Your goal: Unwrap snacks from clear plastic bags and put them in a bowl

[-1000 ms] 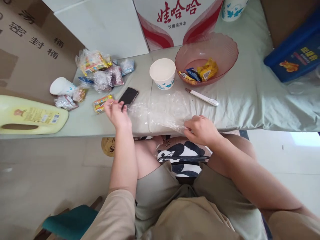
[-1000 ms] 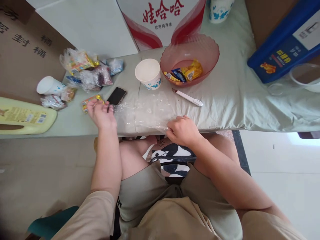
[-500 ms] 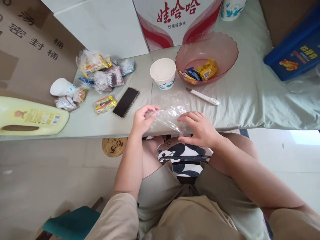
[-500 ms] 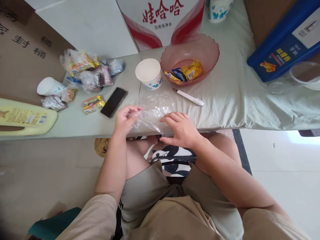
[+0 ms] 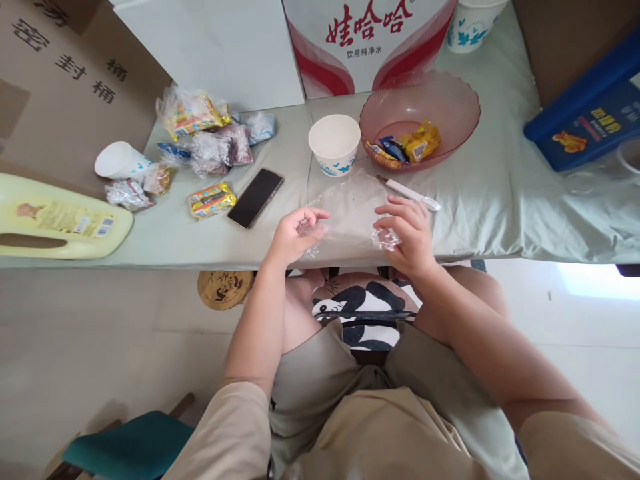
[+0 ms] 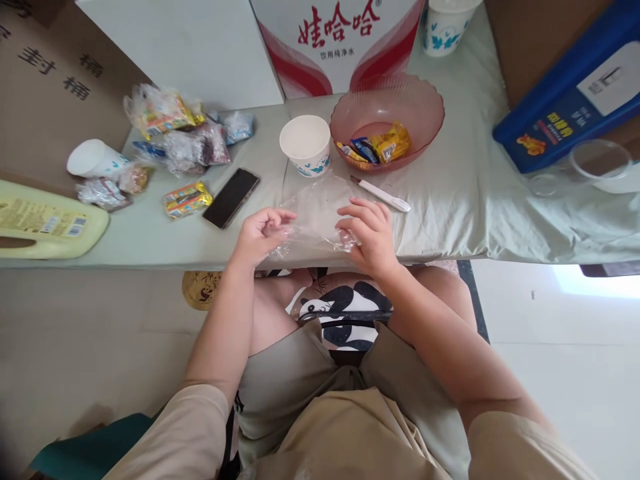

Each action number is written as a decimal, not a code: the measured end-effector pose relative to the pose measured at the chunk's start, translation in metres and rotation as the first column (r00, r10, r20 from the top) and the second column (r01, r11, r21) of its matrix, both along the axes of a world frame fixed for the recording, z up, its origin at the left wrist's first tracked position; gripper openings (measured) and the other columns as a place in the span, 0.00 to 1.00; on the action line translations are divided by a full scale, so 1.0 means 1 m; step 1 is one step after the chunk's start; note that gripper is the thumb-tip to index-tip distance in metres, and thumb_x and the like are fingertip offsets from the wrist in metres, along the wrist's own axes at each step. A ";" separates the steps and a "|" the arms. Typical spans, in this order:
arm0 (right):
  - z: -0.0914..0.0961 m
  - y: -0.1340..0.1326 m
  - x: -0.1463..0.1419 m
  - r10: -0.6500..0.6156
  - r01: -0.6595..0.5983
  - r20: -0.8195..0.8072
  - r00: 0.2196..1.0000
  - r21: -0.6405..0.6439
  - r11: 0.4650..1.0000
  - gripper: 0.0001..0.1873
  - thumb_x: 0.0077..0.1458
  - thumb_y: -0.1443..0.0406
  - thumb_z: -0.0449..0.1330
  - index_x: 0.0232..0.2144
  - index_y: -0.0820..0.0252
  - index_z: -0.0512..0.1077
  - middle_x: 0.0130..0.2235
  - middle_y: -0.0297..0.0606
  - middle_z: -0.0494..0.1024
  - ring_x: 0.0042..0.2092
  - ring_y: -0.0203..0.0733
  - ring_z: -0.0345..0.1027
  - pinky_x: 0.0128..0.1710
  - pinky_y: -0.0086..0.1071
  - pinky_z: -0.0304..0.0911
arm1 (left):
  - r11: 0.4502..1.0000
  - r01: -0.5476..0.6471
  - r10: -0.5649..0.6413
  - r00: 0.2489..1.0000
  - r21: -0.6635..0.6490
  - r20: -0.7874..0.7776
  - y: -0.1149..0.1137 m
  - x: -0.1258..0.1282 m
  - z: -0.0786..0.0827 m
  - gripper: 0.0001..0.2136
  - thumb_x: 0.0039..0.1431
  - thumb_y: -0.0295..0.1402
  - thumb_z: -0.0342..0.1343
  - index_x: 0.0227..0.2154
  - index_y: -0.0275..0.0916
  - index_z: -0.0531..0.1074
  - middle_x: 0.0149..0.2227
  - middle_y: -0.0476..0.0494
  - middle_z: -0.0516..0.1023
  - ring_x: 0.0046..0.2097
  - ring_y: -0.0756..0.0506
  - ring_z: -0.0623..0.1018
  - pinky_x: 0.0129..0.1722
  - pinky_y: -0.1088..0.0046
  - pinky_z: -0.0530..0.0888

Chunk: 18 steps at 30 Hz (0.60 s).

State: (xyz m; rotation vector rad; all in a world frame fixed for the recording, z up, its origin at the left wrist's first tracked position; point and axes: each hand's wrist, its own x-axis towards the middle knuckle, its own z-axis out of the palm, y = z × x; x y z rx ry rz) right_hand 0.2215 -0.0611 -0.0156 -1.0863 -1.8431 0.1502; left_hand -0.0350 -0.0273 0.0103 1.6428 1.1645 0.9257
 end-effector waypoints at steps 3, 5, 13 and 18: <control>0.009 -0.007 0.020 -0.103 0.090 -0.113 0.988 -0.109 0.990 0.06 0.61 0.63 0.56 0.34 0.52 0.73 0.31 0.34 0.78 0.41 0.46 0.76 0.50 0.45 0.65 | 0.995 0.074 -0.065 0.990 0.069 -0.127 -0.006 -0.002 0.005 0.15 0.53 0.36 0.62 0.24 0.41 0.59 0.46 0.39 0.82 0.48 0.43 0.79 0.54 0.60 0.72; 0.012 -0.012 0.029 -0.158 0.121 -0.129 0.979 -0.254 0.960 0.05 0.59 0.63 0.56 0.34 0.53 0.73 0.25 0.31 0.74 0.28 0.41 0.70 0.35 0.38 0.66 | 0.989 0.124 -0.107 0.976 0.079 -0.191 -0.011 -0.004 0.011 0.15 0.53 0.33 0.60 0.22 0.41 0.57 0.44 0.41 0.81 0.46 0.45 0.79 0.53 0.61 0.72; 0.015 0.001 0.028 -0.150 0.107 -0.084 0.985 -0.378 0.919 0.05 0.54 0.64 0.57 0.32 0.54 0.73 0.29 0.34 0.78 0.30 0.41 0.70 0.33 0.36 0.65 | 0.968 0.210 -0.242 0.931 -0.141 -0.274 -0.009 -0.010 0.023 0.12 0.46 0.37 0.65 0.27 0.40 0.67 0.33 0.50 0.69 0.37 0.49 0.72 0.43 0.68 0.72; 0.013 0.009 0.027 -0.198 0.140 -0.080 0.977 -0.463 0.875 0.06 0.53 0.64 0.57 0.33 0.55 0.74 0.27 0.32 0.76 0.27 0.39 0.65 0.31 0.35 0.61 | 0.964 0.099 -0.055 0.982 -0.246 0.181 -0.003 -0.016 0.017 0.25 0.47 0.39 0.67 0.21 0.40 0.51 0.39 0.44 0.76 0.40 0.47 0.78 0.39 0.70 0.75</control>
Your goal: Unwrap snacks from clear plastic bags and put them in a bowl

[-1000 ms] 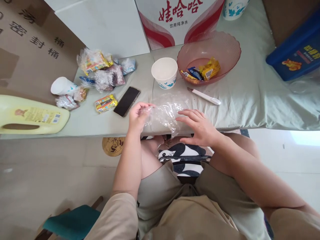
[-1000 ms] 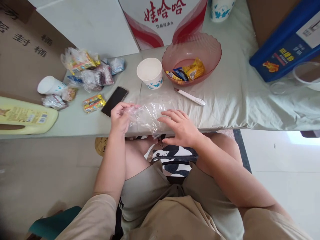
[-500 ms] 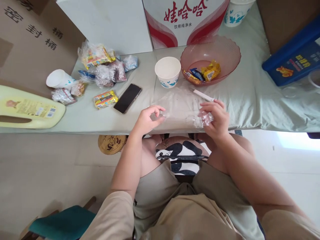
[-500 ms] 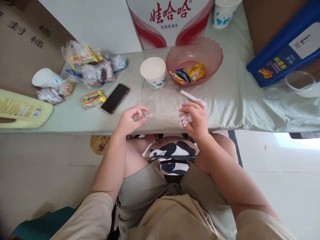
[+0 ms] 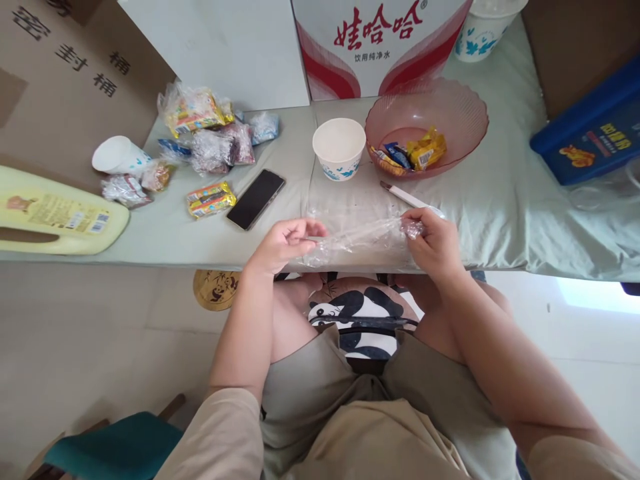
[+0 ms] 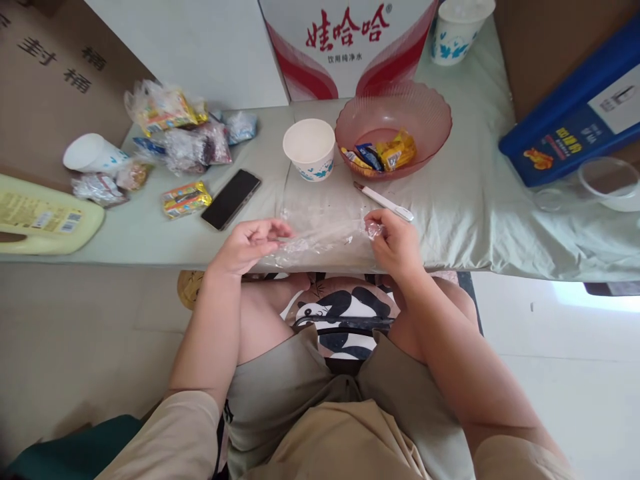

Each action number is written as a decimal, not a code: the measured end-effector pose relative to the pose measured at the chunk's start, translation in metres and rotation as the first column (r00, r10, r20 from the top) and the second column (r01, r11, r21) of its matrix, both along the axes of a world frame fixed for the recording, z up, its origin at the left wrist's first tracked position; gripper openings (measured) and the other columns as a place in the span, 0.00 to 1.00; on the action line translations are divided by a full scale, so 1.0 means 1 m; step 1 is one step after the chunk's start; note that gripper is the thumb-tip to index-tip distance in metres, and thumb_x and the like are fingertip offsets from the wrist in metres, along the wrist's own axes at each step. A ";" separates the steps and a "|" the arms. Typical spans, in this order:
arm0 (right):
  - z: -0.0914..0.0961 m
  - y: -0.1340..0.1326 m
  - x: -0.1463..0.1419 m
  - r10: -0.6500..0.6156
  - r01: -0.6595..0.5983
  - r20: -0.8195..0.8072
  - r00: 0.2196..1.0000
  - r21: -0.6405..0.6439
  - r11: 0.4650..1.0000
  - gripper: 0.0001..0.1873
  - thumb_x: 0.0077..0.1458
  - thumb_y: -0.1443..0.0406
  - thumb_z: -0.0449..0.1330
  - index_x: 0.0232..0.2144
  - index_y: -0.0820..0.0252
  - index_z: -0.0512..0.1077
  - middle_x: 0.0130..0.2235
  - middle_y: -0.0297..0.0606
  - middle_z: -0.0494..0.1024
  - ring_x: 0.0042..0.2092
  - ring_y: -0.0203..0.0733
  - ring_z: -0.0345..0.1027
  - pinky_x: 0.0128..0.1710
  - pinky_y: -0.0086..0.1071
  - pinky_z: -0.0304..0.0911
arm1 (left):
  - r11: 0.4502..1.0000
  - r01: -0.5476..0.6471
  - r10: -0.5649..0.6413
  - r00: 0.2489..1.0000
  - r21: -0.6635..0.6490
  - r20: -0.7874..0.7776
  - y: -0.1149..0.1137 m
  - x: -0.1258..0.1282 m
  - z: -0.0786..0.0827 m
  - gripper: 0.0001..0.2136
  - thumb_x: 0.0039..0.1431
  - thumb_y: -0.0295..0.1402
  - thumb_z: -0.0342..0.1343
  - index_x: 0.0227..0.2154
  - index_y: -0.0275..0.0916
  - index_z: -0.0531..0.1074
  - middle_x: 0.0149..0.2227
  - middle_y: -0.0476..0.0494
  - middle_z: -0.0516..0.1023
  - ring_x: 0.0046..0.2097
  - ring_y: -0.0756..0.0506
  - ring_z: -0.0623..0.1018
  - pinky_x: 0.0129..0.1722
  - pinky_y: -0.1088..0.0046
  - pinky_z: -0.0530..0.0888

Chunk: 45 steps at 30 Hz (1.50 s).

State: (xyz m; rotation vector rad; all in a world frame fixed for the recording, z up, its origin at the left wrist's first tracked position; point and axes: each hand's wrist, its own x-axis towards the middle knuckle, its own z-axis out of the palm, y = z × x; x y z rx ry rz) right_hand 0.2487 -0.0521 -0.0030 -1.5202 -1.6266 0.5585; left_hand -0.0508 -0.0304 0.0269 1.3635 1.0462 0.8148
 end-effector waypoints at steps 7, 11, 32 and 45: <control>-0.008 0.002 0.002 -0.157 0.160 -0.062 0.986 0.034 0.987 0.04 0.55 0.65 0.56 0.32 0.55 0.72 0.27 0.32 0.74 0.28 0.38 0.62 0.31 0.34 0.59 | 0.980 0.186 -0.182 0.982 0.067 -0.055 0.001 -0.002 -0.005 0.34 0.35 0.59 0.72 0.42 0.41 0.77 0.51 0.34 0.80 0.53 0.38 0.79 0.48 0.64 0.77; -0.010 0.003 0.001 -0.223 0.225 -0.035 0.974 0.077 0.971 0.06 0.56 0.65 0.55 0.33 0.55 0.72 0.27 0.31 0.73 0.27 0.37 0.61 0.31 0.34 0.59 | 0.943 0.280 -0.252 0.954 0.181 -0.163 -0.007 -0.001 -0.002 0.39 0.43 0.70 0.58 0.47 0.43 0.79 0.61 0.31 0.73 0.65 0.31 0.70 0.63 0.50 0.69; -0.007 0.004 -0.002 -0.272 0.272 -0.032 0.962 0.237 0.933 0.07 0.58 0.65 0.53 0.36 0.54 0.71 0.33 0.36 0.77 0.34 0.42 0.69 0.37 0.38 0.64 | 0.868 -0.414 0.412 0.909 0.274 0.067 -0.021 0.019 -0.004 0.16 0.58 0.49 0.61 0.40 0.43 0.72 0.35 0.45 0.81 0.42 0.44 0.82 0.46 0.65 0.77; -0.008 -0.003 -0.004 -0.154 0.171 -0.118 0.981 0.144 0.975 0.05 0.59 0.62 0.55 0.34 0.54 0.70 0.28 0.32 0.73 0.29 0.38 0.66 0.33 0.35 0.64 | 0.827 -0.531 0.514 0.847 0.184 0.137 -0.009 0.028 -0.014 0.20 0.60 0.57 0.57 0.38 0.46 0.65 0.31 0.51 0.77 0.27 0.51 0.76 0.27 0.74 0.72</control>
